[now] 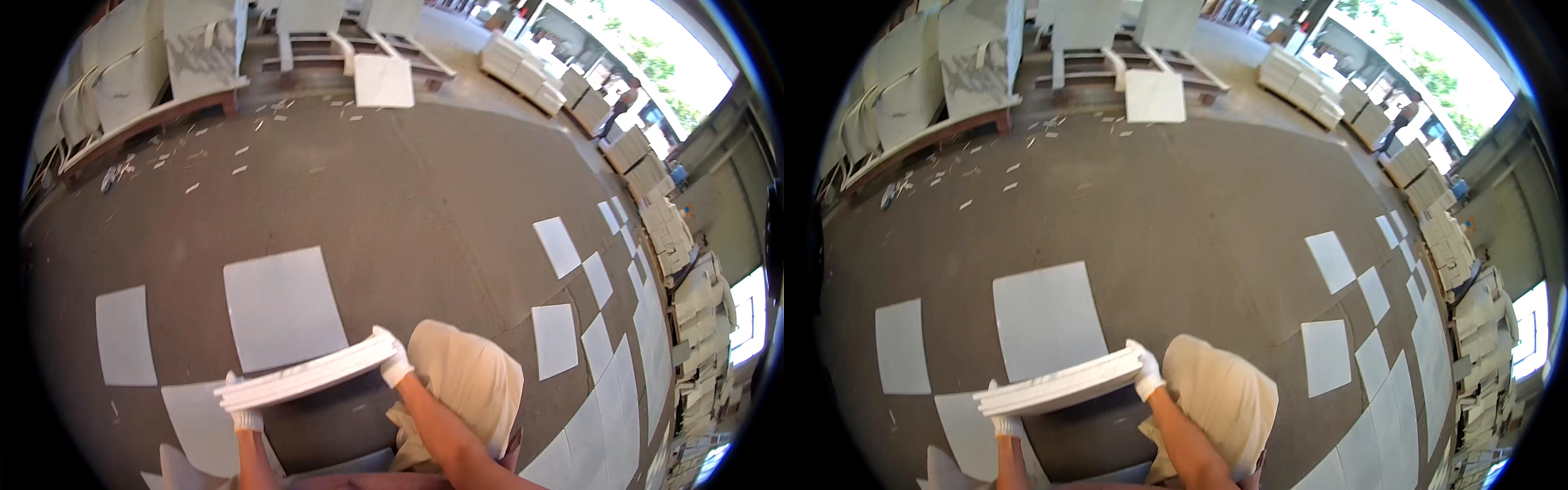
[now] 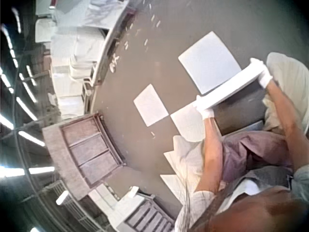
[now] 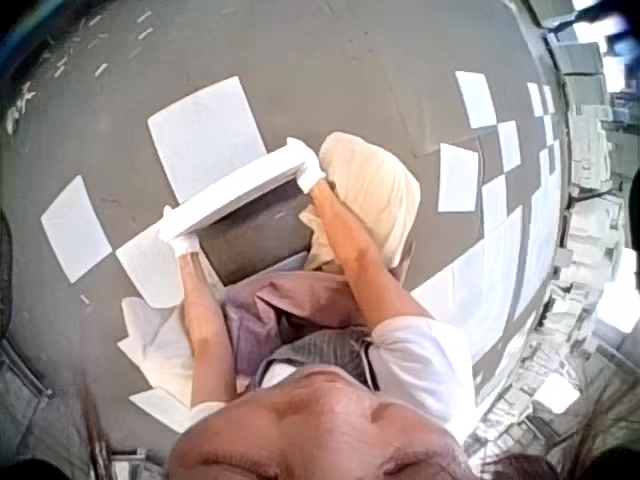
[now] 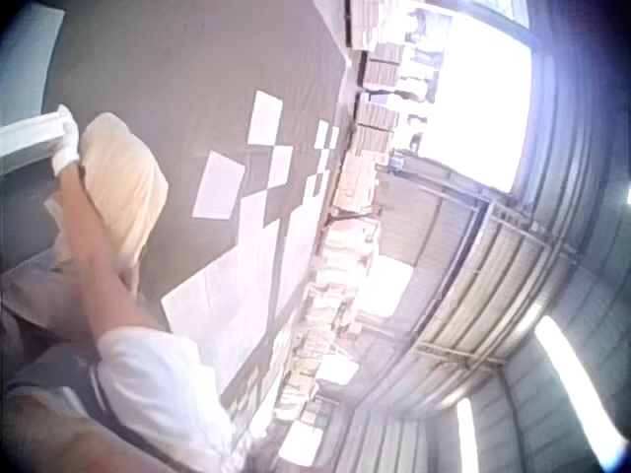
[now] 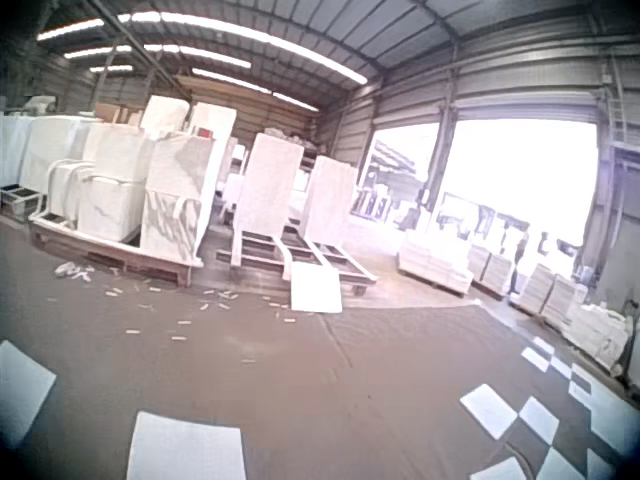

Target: The person picks up white square tiles from the floor, stacks them in their hands, and carries them to a nearby rack. They repeat this process multiple times, moving tiles from scattered floor locations to organized stacks on the rack.

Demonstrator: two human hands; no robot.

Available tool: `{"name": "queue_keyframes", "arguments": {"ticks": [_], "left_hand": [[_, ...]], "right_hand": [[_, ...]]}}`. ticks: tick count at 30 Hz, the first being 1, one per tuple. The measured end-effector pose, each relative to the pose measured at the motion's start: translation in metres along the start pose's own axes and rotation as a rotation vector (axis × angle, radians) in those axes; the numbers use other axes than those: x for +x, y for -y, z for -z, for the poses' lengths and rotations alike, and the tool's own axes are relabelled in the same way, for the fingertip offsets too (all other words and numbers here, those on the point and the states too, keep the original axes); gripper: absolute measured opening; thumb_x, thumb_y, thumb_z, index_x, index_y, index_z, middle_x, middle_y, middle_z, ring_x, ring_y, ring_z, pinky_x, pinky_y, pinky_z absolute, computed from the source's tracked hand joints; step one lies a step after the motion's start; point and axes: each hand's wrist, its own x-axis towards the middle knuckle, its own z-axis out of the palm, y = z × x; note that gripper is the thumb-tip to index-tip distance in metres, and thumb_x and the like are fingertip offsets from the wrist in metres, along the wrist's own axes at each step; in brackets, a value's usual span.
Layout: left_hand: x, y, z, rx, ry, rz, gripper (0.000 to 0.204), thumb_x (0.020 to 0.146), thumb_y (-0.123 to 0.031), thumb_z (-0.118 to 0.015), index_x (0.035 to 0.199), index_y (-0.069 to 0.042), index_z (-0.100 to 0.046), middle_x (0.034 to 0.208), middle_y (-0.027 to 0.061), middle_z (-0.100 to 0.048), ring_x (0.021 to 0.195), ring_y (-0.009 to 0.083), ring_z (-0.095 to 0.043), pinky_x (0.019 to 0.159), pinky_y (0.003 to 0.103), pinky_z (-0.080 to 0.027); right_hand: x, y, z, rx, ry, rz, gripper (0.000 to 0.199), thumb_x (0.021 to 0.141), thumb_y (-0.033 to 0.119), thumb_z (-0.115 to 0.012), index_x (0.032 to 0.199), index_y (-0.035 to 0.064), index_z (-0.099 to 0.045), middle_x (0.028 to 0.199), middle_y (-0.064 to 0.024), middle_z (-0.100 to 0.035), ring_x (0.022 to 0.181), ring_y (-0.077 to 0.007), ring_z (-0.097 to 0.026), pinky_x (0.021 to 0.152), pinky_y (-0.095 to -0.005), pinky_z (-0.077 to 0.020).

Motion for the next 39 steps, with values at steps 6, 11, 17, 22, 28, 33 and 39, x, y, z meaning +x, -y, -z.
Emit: {"name": "queue_keyframes", "arguments": {"ticks": [6,11,17,22,28,33,39], "left_hand": [[-0.041,-0.038,-0.01,0.087,0.068,-0.017,0.022,0.099,-0.029,-0.053,0.081,-0.017,-0.05,0.072,-0.0051,-0.052,0.067,0.0079,-0.05,0.064,0.026,-0.042],[-0.047,-0.032,-0.017,0.617,0.027,-0.179,0.026,0.1,-0.026,-0.046,0.077,-0.014,-0.052,0.075,-0.0033,-0.056,0.07,0.0072,-0.052,0.065,0.027,-0.043],[-0.05,-0.029,0.007,0.12,0.135,0.134,0.055,0.098,-0.051,-0.047,0.113,-0.001,-0.064,0.09,0.0076,-0.068,0.086,0.0189,-0.064,0.081,0.033,-0.05],[-0.049,-0.026,0.002,0.25,0.132,-0.003,0.067,0.099,-0.055,-0.041,0.13,0.003,-0.055,0.124,0.015,-0.061,0.109,0.021,-0.059,0.097,0.035,-0.045],[-0.058,-0.05,-0.021,0.314,0.23,0.072,0.073,0.099,-0.055,-0.038,0.137,0.006,-0.047,0.148,0.0189,-0.041,0.136,0.0286,-0.041,0.113,0.041,-0.031],[-0.057,-0.039,-0.011,0.275,0.137,0.071,0.063,0.1,-0.049,-0.04,0.126,0.006,-0.057,0.129,0.0201,-0.059,0.116,0.0272,-0.057,0.103,0.04,-0.043],[-0.054,-0.025,-0.013,0.177,-0.032,-0.015,0.058,0.101,-0.05,-0.038,0.104,0.001,-0.065,0.099,0.0116,-0.067,0.089,0.0183,-0.063,0.084,0.032,-0.05]], "right_hand": [[-0.025,0.005,-0.038,-0.016,0.201,-0.227,0.032,0.097,0.03,-0.049,0.07,0.0135,-0.042,0.065,0.0021,-0.04,0.059,-0.0128,-0.04,0.057,-0.0308,-0.0374],[-0.035,0.013,-0.026,-0.059,0.423,-0.241,0.037,0.096,0.033,-0.053,0.104,-0.0034,-0.055,0.088,-0.0048,-0.059,0.084,-0.0151,-0.055,0.078,-0.0278,-0.0435],[-0.053,0.011,-0.03,-0.44,0.155,-0.108,0.064,0.1,0.045,-0.041,0.138,-0.0063,-0.046,0.149,-0.0194,-0.04,0.142,-0.0292,-0.03,0.119,-0.042,-0.0185],[-0.051,0.012,-0.031,-0.445,0.141,-0.217,0.07,0.101,0.051,-0.035,0.144,-0.0035,-0.039,0.157,-0.0192,-0.025,0.148,-0.0291,-0.016,0.12,-0.0418,-0.0093],[-0.051,0.017,-0.039,-0.534,0.207,-0.227,0.07,0.101,0.051,-0.033,0.145,-0.0041,-0.036,0.157,-0.0199,-0.023,0.148,-0.0307,-0.014,0.121,-0.0424,-0.0078],[-0.059,0.01,-0.054,-0.447,0.113,-0.23,0.07,0.102,0.049,-0.031,0.14,-0.0095,-0.042,0.153,-0.0237,-0.031,0.146,-0.032,-0.022,0.12,-0.0431,-0.014],[-0.04,-0.005,-0.024,-0.359,0.075,-0.166,0.065,0.104,0.044,-0.029,0.131,-0.0107,-0.052,0.147,-0.0242,-0.041,0.141,-0.0316,-0.031,0.118,-0.0405,-0.0206]]}}
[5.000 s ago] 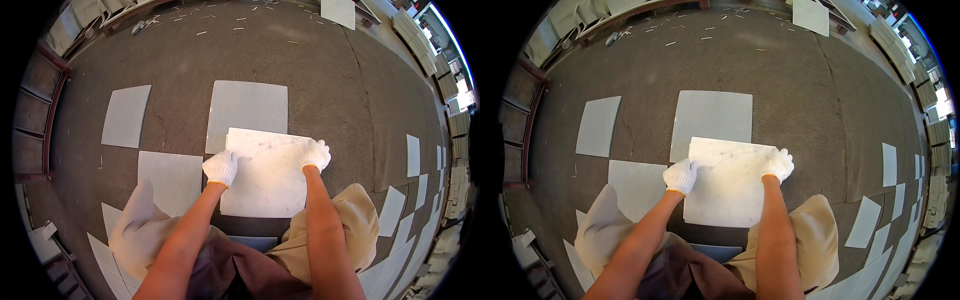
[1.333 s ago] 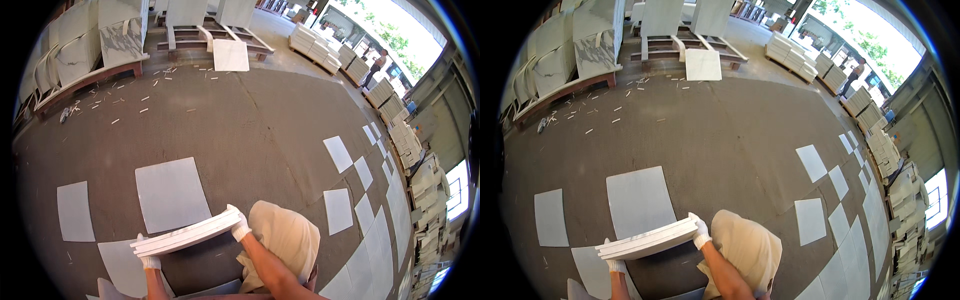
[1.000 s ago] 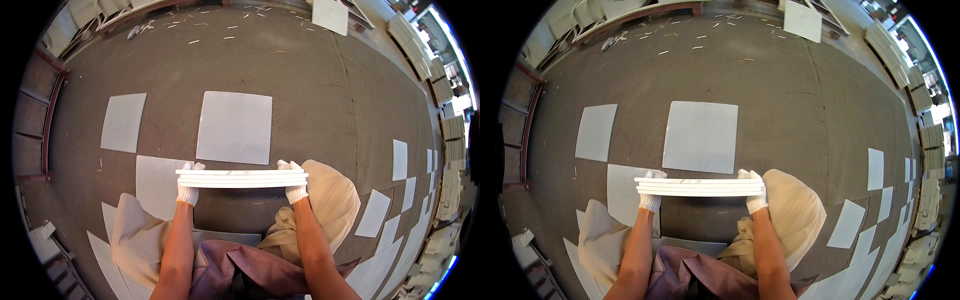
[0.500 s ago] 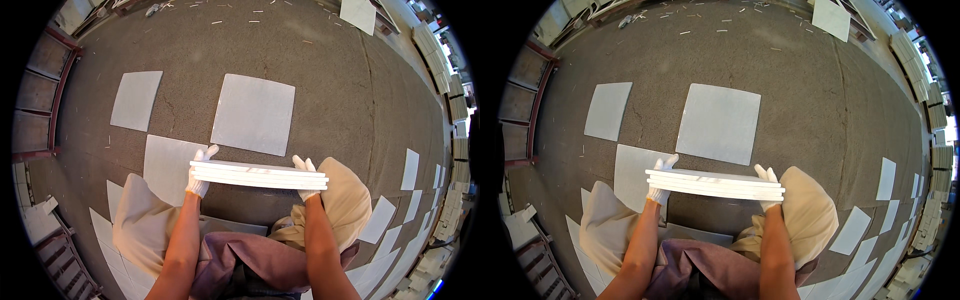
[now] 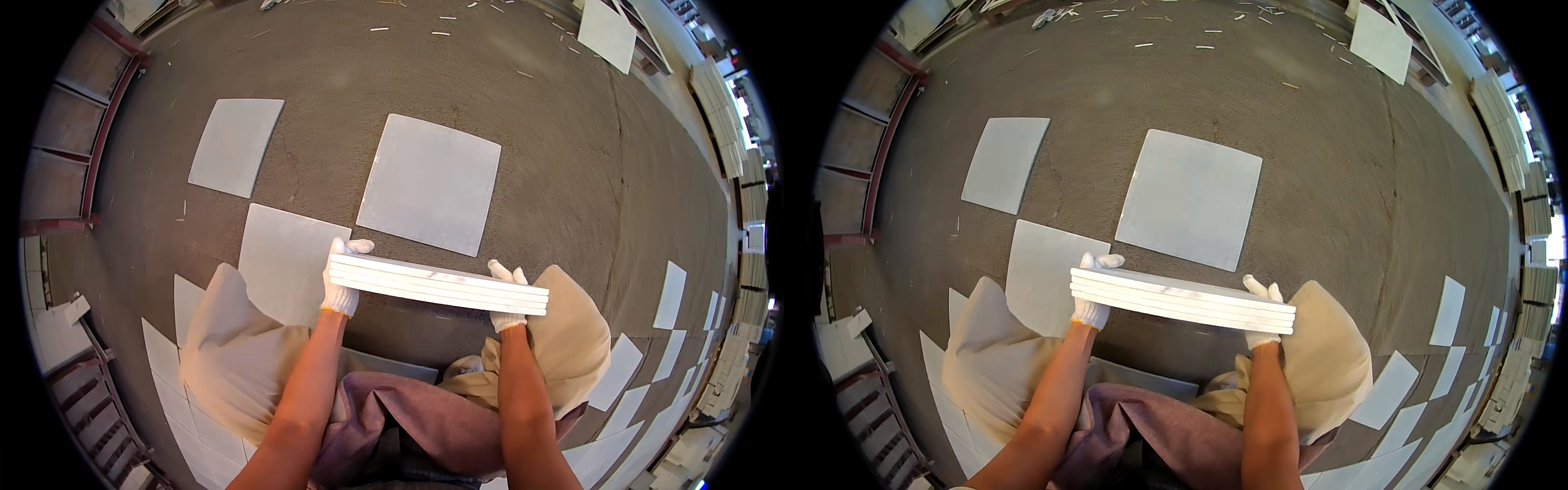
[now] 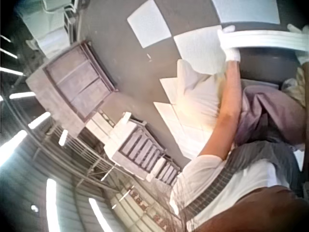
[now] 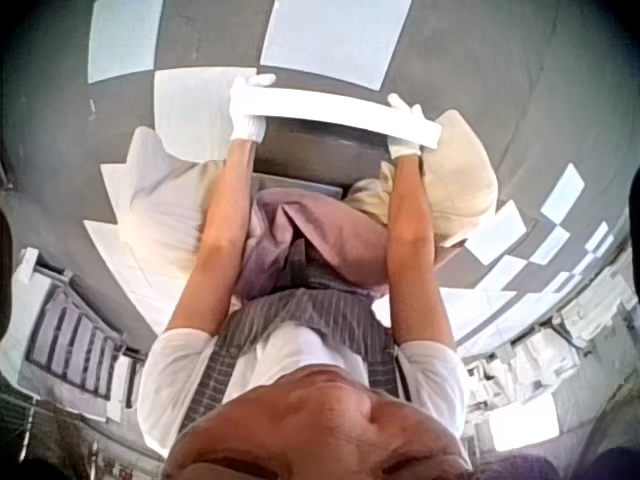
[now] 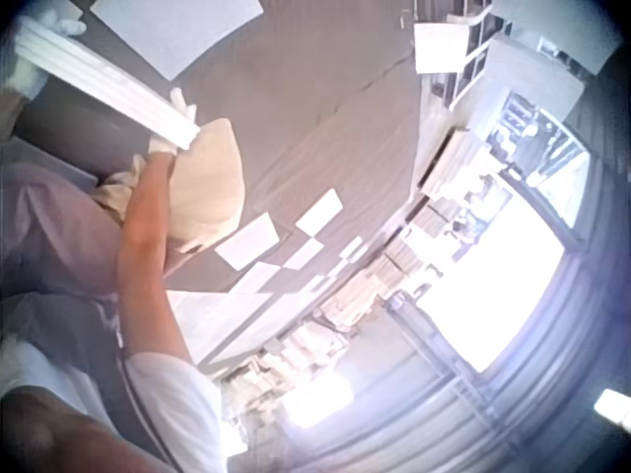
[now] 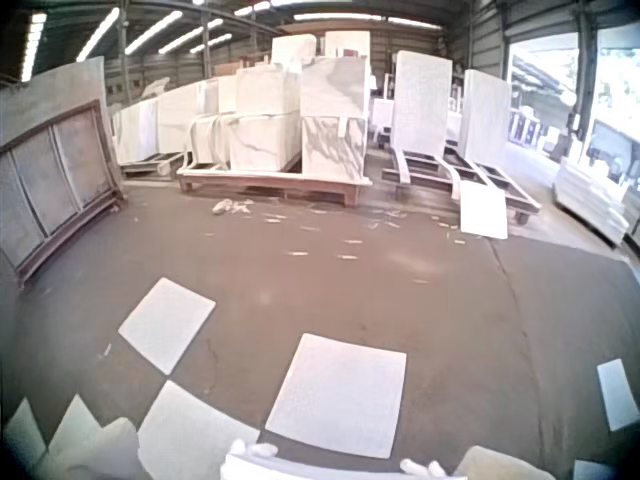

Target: The person picks up white square tiles from the floor, stacks them in their hands, and carries them to a nearby rack. They repeat this process multiple times, moving tiles from scattered floor locations to organized stacks on the rack.

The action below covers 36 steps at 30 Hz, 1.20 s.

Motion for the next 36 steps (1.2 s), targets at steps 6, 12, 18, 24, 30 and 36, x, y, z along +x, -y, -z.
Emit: {"name": "queue_keyframes", "arguments": {"ticks": [6,12,18,24,30,36], "left_hand": [[0.001,0.01,-0.003,-0.119,-0.004,-0.027,0.051,0.102,-0.041,-0.037,0.095,0.001,-0.065,0.122,0.0132,-0.062,0.114,0.02,-0.054,0.102,0.033,-0.039],[0.012,0.033,0.001,-0.087,-0.112,-0.133,0.055,0.098,-0.039,-0.033,0.072,-0.001,-0.063,0.069,0.0092,-0.065,0.065,0.0188,-0.06,0.067,0.032,-0.048],[0.003,0.02,0.005,0.336,-0.327,-0.486,0.032,0.097,-0.03,-0.04,0.087,-0.001,-0.049,0.076,0.014,-0.057,0.069,0.0229,-0.052,0.07,0.037,-0.044],[-0.005,0.002,0.024,0.639,-0.551,-0.058,0.065,0.1,-0.047,-0.023,0.094,0.001,-0.065,0.101,0.0249,-0.068,0.095,0.0401,-0.064,0.089,0.046,-0.046],[-0.023,-0.042,0.05,0.712,-0.633,0.367,0.093,0.097,-0.062,-0.007,0.116,0.01,-0.062,0.117,0.0294,-0.063,0.118,0.041,-0.056,0.105,0.046,-0.038],[-0.028,-0.059,0.069,0.645,-0.625,0.387,0.102,0.092,-0.07,-0.002,0.121,0.009,-0.06,0.124,0.0289,-0.06,0.124,0.0407,-0.052,0.107,0.046,-0.035]], "right_hand": [[0.023,-0.034,0.048,-0.411,-0.001,0.319,0.054,0.106,0.036,-0.029,0.115,-0.0047,-0.064,0.104,-0.0104,-0.068,0.089,-0.0158,-0.056,0.082,-0.0331,-0.0472],[0.042,-0.045,0.086,0.311,0.417,0.219,0.068,0.1,0.054,-0.029,0.102,-0.0042,-0.065,0.1,-0.0156,-0.068,0.092,-0.0311,-0.06,0.088,-0.0486,-0.0482],[0.018,-0.051,0.044,-0.338,-0.021,0.441,0.055,0.099,0.053,-0.036,0.129,0.0112,-0.053,0.13,-0.0089,-0.058,0.119,-0.0307,-0.052,0.105,-0.0452,-0.0385],[0.008,-0.066,0.016,0.163,0.103,0.188,0.062,0.098,0.057,-0.033,0.139,0.0121,-0.048,0.14,-0.0077,-0.052,0.126,-0.0317,-0.048,0.107,-0.0473,-0.0372],[-0.007,-0.092,-0.018,-0.137,-0.087,0.013,0.079,0.097,0.066,-0.021,0.146,0.0069,-0.042,0.15,-0.0084,-0.042,0.133,-0.0293,-0.042,0.112,-0.0417,-0.029],[-0.01,-0.072,-0.062,-0.433,-0.018,-0.001,0.081,0.095,0.069,-0.024,0.147,0.0097,-0.04,0.149,-0.006,-0.044,0.13,-0.0284,-0.045,0.111,-0.0425,-0.0315]]}}
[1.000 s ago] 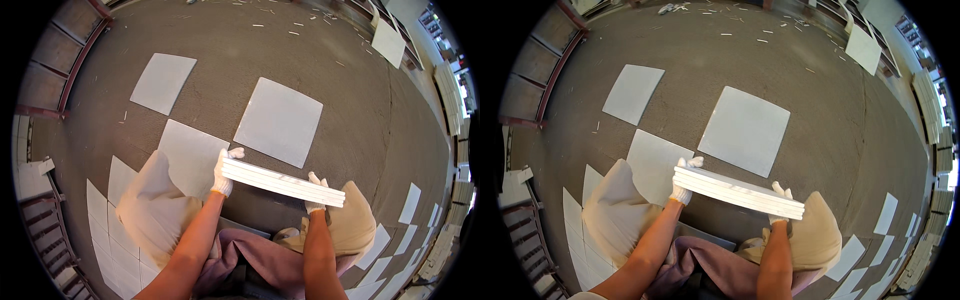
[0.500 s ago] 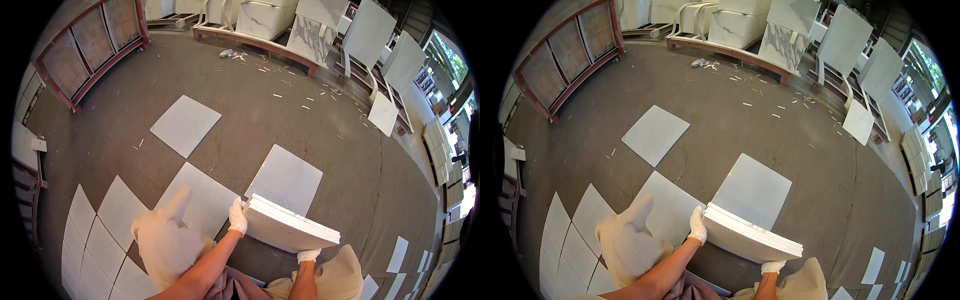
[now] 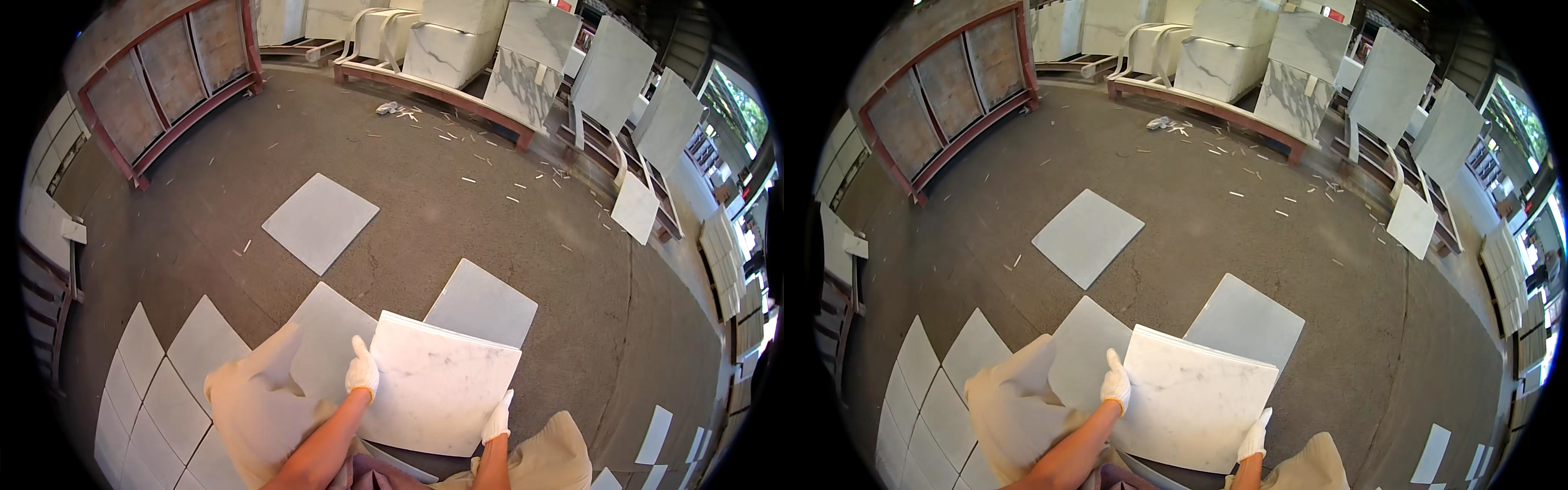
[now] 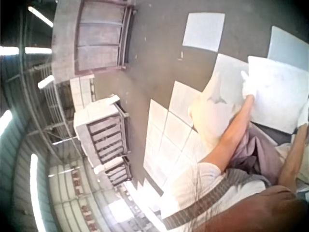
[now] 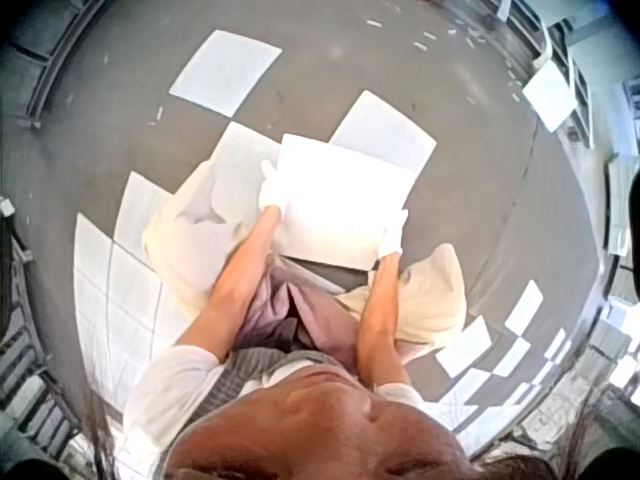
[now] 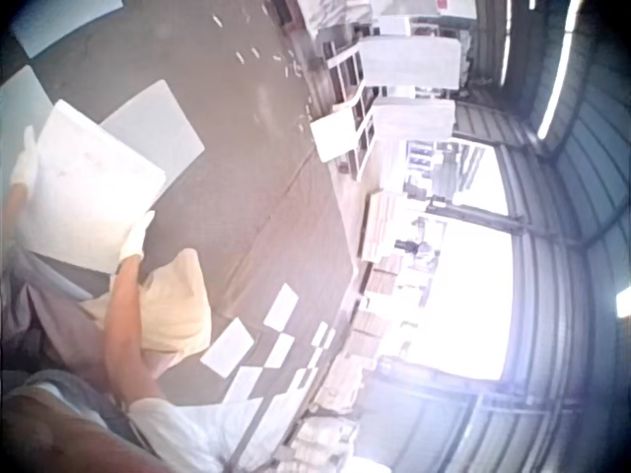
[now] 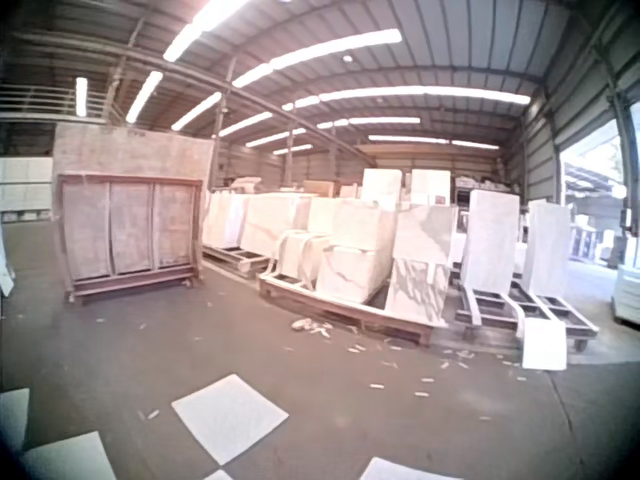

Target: The person picks up white square tiles from the floor, stacks them in their hands, and carries them to a nearby rack. They repeat this process multiple times, moving tiles from scattered floor locations to organized stacks on the rack.

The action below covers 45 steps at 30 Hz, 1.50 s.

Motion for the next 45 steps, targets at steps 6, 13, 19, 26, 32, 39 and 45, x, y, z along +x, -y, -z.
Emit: {"name": "queue_keyframes", "arguments": {"ticks": [6,13,19,26,32,39,45], "left_hand": [[-0.008,-0.018,0.006,-0.001,0.067,-0.073,0.102,0.091,-0.073,-0.004,0.13,0.007,-0.054,0.132,0.0288,-0.054,0.131,0.0403,-0.045,0.111,0.044,-0.03],[-0.036,-0.021,0.039,-0.265,0.233,-0.127,0.097,0.093,-0.074,-0.018,0.143,0.006,-0.039,0.148,0.0214,-0.042,0.14,0.0315,-0.035,0.115,0.035,-0.024],[-0.117,-0.071,0.092,-0.215,0.302,-0.249,0.077,0.096,-0.059,-0.042,0.14,0.005,-0.04,0.137,0.0152,-0.049,0.126,0.0232,-0.044,0.108,0.034,-0.032],[-0.181,-0.129,0.164,-0.158,0.421,-0.401,0.054,0.086,-0.013,-0.061,0.134,0.003,-0.045,0.123,0.0103,-0.058,0.109,0.0151,-0.055,0.095,0.031,-0.045],[-0.234,-0.138,0.214,-0.256,0.505,-0.268,0.057,0.086,-0.015,-0.059,0.137,0.003,-0.042,0.128,0.0111,-0.056,0.114,0.0174,-0.053,0.1,0.033,-0.042],[-0.346,-0.156,0.252,-0.131,0.497,-0.226,0.059,0.087,-0.024,-0.062,0.135,0.004,-0.043,0.128,0.0131,-0.054,0.117,0.0197,-0.051,0.101,0.036,-0.041],[-0.473,-0.21,0.283,0.059,0.623,-0.325,0.059,0.087,-0.026,-0.062,0.134,0.005,-0.043,0.127,0.0134,-0.054,0.117,0.0202,-0.051,0.101,0.036,-0.041]], "right_hand": [[-0.026,0.047,-0.024,-0.125,-0.064,-0.018,0.085,0.094,0.07,-0.031,0.145,0.0024,-0.041,0.146,-0.0098,-0.047,0.129,-0.0264,-0.046,0.109,-0.0368,-0.0338],[-0.098,0.104,-0.047,-0.362,-0.212,-0.111,0.084,0.095,0.065,-0.038,0.136,-0.0072,-0.049,0.138,-0.0162,-0.054,0.125,-0.0247,-0.051,0.103,-0.0324,-0.0393],[-0.155,0.162,-0.065,-0.417,-0.297,-0.105,0.076,0.097,0.061,-0.038,0.113,-0.0093,-0.061,0.104,-0.0144,-0.066,0.098,-0.0208,-0.056,0.088,-0.0336,-0.0435],[-0.211,0.22,-0.065,-0.465,-0.101,-0.252,0.076,0.098,0.059,-0.041,0.131,-0.0078,-0.053,0.123,-0.0124,-0.06,0.113,-0.0196,-0.053,0.095,-0.0302,-0.0417],[-0.294,0.273,-0.067,-0.528,-0.084,-0.121,0.06,0.097,0.052,-0.043,0.106,-0.0025,-0.065,0.087,-0.013,-0.066,0.088,-0.0221,-0.061,0.082,-0.0347,-0.0451],[-0.386,0.334,-0.026,-0.675,-0.061,-0.239,0.065,0.095,0.06,-0.038,0.108,0.002,-0.065,0.099,-0.0183,-0.07,0.1,-0.0349,-0.064,0.084,-0.0411,-0.0459],[-0.51,0.438,0.021,-0.587,0.154,-0.162,0.051,0.098,0.041,-0.045,0.121,-0.0031,-0.058,0.12,-0.0156,-0.061,0.107,-0.0274,-0.058,0.091,-0.0352,-0.045]]}}
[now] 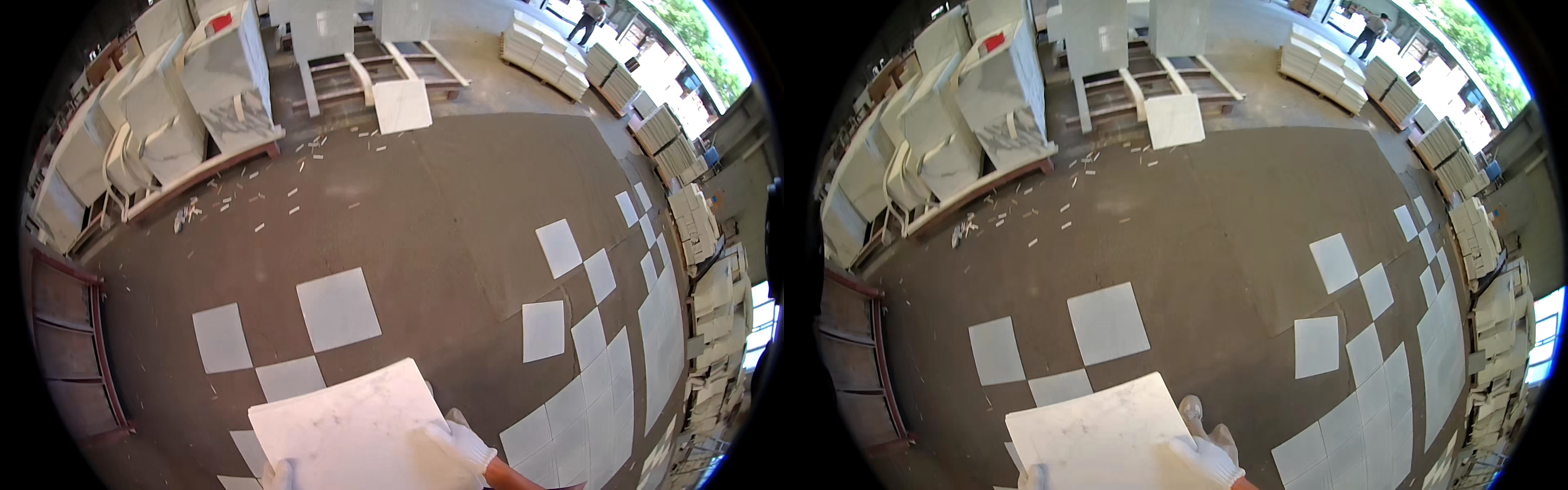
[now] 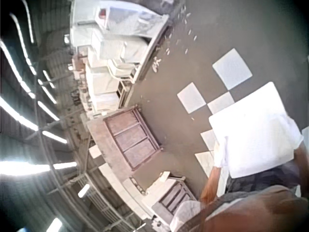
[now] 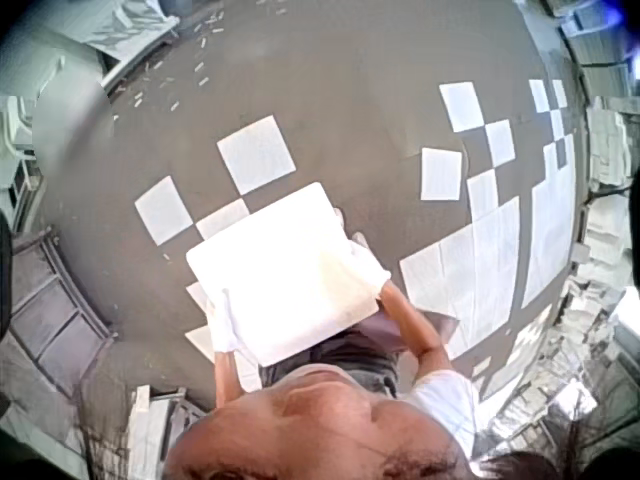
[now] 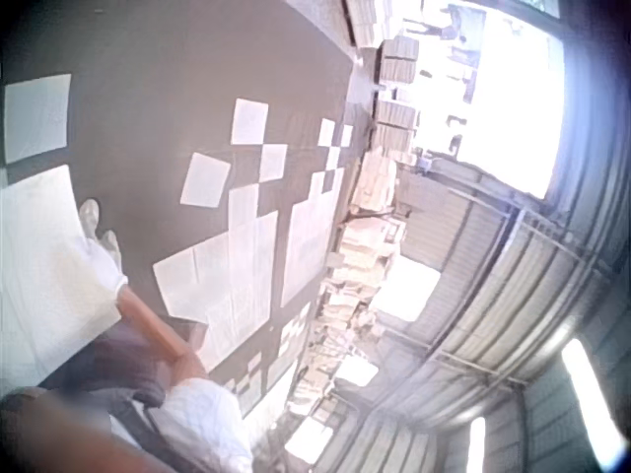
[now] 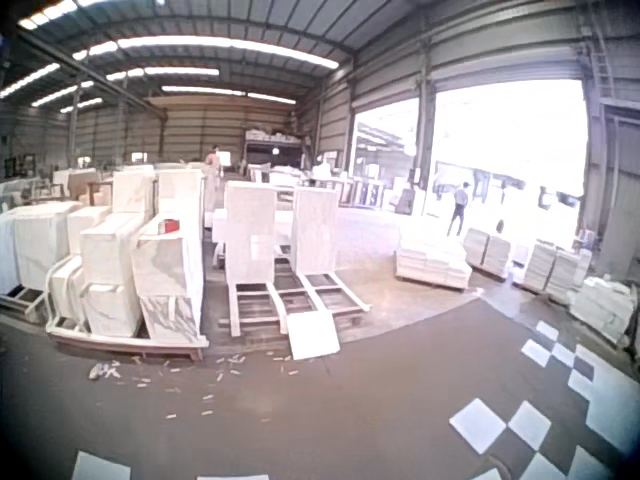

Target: The person picks up white square tiles from the floor, stacks them in their hands, and carries them to a nearby rack. They repeat this process multiple times, moving tiles from scattered floor locations to organized stacks on the rack.

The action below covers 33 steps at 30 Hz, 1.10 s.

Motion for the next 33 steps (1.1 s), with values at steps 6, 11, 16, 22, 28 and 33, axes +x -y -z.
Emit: {"name": "queue_keyframes", "arguments": {"ticks": [6,11,16,22,28,33], "left_hand": [[-0.09,-0.102,-0.046,0.133,0.114,-0.127,0.06,0.087,-0.029,-0.063,0.133,0.005,-0.043,0.126,0.0137,-0.055,0.117,0.0207,-0.051,0.101,0.036,-0.041],[-0.16,-0.161,-0.096,0.176,0.232,-0.299,0.061,0.088,-0.031,-0.064,0.132,0.005,-0.044,0.126,0.014,-0.055,0.117,0.0211,-0.051,0.101,0.037,-0.041],[-0.195,-0.184,-0.151,0.211,0.398,-0.49,0.062,0.088,-0.033,-0.064,0.132,0.005,-0.044,0.125,0.0142,-0.055,0.117,0.0216,-0.051,0.101,0.037,-0.041],[-0.219,-0.236,-0.2,0.496,0.358,-0.509,0.069,0.086,-0.048,-0.067,0.124,0.006,-0.049,0.116,0.0178,-0.059,0.112,0.0232,-0.054,0.097,0.036,-0.043],[-0.199,-0.278,-0.249,0.581,0.34,-0.475,0.069,0.084,-0.052,-0.067,0.118,0.006,-0.052,0.11,0.0187,-0.061,0.105,0.0241,-0.059,0.092,0.035,-0.045],[-0.149,-0.325,-0.297,0.395,0.401,-0.541,0.055,0.086,-0.036,-0.069,0.12,0.005,-0.055,0.11,0.0109,-0.064,0.102,0.0162,-0.058,0.09,0.032,-0.047]], "right_hand": [[-0.176,0.063,0.061,0.922,-0.142,0.081,0.044,0.1,0.026,-0.052,0.135,-0.0007,-0.05,0.135,-0.0105,-0.055,0.129,-0.023,-0.049,0.111,-0.0362,-0.036],[-0.274,0.078,0.112,0.714,-0.302,0.257,0.04,0.1,0.026,-0.049,0.129,-0.002,-0.054,0.127,-0.0146,-0.059,0.123,-0.0267,-0.053,0.106,-0.0381,-0.0413],[-0.302,0.046,0.146,0.395,-0.543,0.416,0.041,0.101,0.026,-0.044,0.13,-0.0023,-0.053,0.129,-0.0195,-0.058,0.123,-0.029,-0.051,0.106,-0.0393,-0.0394],[-0.313,0.091,0.164,0.457,-0.433,0.317,0.043,0.101,0.029,-0.044,0.129,-0.0029,-0.053,0.127,-0.0189,-0.058,0.12,-0.0273,-0.052,0.104,-0.0374,-0.0399],[-0.278,0.145,0.197,0.305,-0.342,0.369,0.047,0.099,0.034,-0.046,0.127,-0.004,-0.054,0.123,-0.0177,-0.06,0.114,-0.0254,-0.054,0.099,-0.0356,-0.0415],[-0.266,0.161,0.26,0.494,-0.7,0.281,0.051,0.098,0.038,-0.047,0.125,-0.0049,-0.054,0.119,-0.0167,-0.061,0.109,-0.0238,-0.055,0.095,-0.0341,-0.0429]]}}
